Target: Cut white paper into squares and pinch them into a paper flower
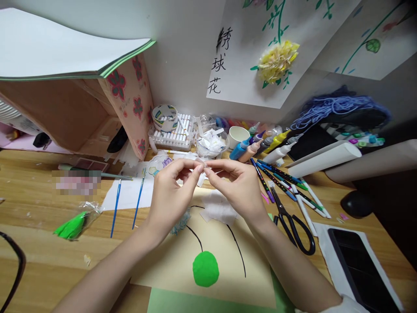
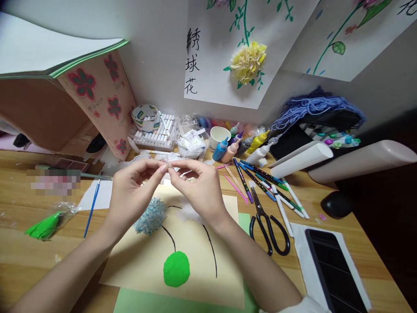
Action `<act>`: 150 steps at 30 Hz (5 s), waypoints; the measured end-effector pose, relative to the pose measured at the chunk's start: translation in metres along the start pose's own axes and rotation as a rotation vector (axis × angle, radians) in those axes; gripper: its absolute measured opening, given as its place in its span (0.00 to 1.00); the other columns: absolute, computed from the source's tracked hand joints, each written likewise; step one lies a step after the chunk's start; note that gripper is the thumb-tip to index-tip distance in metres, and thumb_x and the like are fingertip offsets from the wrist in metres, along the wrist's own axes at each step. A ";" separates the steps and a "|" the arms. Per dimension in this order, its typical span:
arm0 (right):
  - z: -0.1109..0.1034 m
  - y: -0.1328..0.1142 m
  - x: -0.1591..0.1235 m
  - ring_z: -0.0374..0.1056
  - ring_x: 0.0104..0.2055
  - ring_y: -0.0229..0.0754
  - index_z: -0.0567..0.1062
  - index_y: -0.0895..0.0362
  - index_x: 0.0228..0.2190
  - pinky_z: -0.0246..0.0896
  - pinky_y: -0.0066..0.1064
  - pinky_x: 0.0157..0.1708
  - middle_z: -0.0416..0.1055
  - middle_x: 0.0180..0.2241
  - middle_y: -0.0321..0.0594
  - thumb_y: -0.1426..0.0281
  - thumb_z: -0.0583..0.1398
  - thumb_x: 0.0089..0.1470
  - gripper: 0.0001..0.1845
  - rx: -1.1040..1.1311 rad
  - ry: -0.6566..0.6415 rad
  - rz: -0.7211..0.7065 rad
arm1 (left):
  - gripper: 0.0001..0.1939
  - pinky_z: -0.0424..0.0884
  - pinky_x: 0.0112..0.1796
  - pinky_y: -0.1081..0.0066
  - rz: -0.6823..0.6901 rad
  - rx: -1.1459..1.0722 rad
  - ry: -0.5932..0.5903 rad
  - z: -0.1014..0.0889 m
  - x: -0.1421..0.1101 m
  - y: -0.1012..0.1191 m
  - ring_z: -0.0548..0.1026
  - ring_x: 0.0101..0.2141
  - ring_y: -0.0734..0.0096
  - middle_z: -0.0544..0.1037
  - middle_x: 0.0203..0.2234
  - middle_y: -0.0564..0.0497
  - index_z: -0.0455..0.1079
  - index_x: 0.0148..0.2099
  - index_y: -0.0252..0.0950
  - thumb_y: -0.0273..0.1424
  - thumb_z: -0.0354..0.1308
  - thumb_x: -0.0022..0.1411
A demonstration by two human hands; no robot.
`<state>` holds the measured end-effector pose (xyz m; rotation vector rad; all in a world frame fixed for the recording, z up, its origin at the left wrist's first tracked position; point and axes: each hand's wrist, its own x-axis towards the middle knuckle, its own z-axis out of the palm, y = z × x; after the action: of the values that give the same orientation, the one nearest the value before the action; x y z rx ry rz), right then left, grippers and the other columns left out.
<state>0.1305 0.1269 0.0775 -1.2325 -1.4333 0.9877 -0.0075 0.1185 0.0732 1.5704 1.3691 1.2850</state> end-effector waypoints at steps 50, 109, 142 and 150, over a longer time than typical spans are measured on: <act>0.007 0.016 0.004 0.71 0.36 0.37 0.77 0.57 0.35 0.66 0.26 0.34 0.75 0.35 0.38 0.72 0.58 0.54 0.07 -0.042 -0.060 -0.151 | 0.10 0.63 0.30 0.77 -0.263 -0.160 -0.097 0.001 0.011 -0.005 0.67 0.28 0.77 0.74 0.29 0.51 0.71 0.36 0.31 0.34 0.55 0.60; -0.025 0.040 0.016 0.67 0.25 0.42 0.76 0.58 0.22 0.44 0.29 0.20 0.74 0.25 0.44 0.80 0.59 0.37 0.07 -1.147 -0.711 0.145 | 0.12 0.65 0.41 0.64 -0.110 0.532 -0.110 0.000 0.020 -0.052 0.71 0.39 0.63 0.71 0.43 0.43 0.66 0.46 0.34 0.29 0.47 0.61; -0.030 0.046 0.023 0.62 0.23 0.36 0.74 0.59 0.22 0.44 0.27 0.19 0.73 0.24 0.40 0.77 0.58 0.39 0.05 -1.088 -0.789 0.071 | 0.10 0.62 0.32 0.70 -0.048 0.450 -0.165 -0.002 0.013 -0.028 0.68 0.28 0.73 0.73 0.36 0.51 0.69 0.41 0.37 0.29 0.48 0.62; -0.029 0.045 0.020 0.64 0.26 0.37 0.75 0.58 0.26 0.46 0.26 0.21 0.74 0.27 0.40 0.73 0.61 0.39 0.07 -1.077 -0.772 0.106 | 0.09 0.61 0.31 0.70 -0.068 0.443 -0.193 -0.001 0.012 -0.029 0.68 0.29 0.72 0.73 0.35 0.52 0.70 0.39 0.38 0.30 0.48 0.61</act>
<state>0.1680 0.1534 0.0435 -1.7626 -2.7396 0.7738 -0.0175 0.1364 0.0499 1.8634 1.6386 0.7967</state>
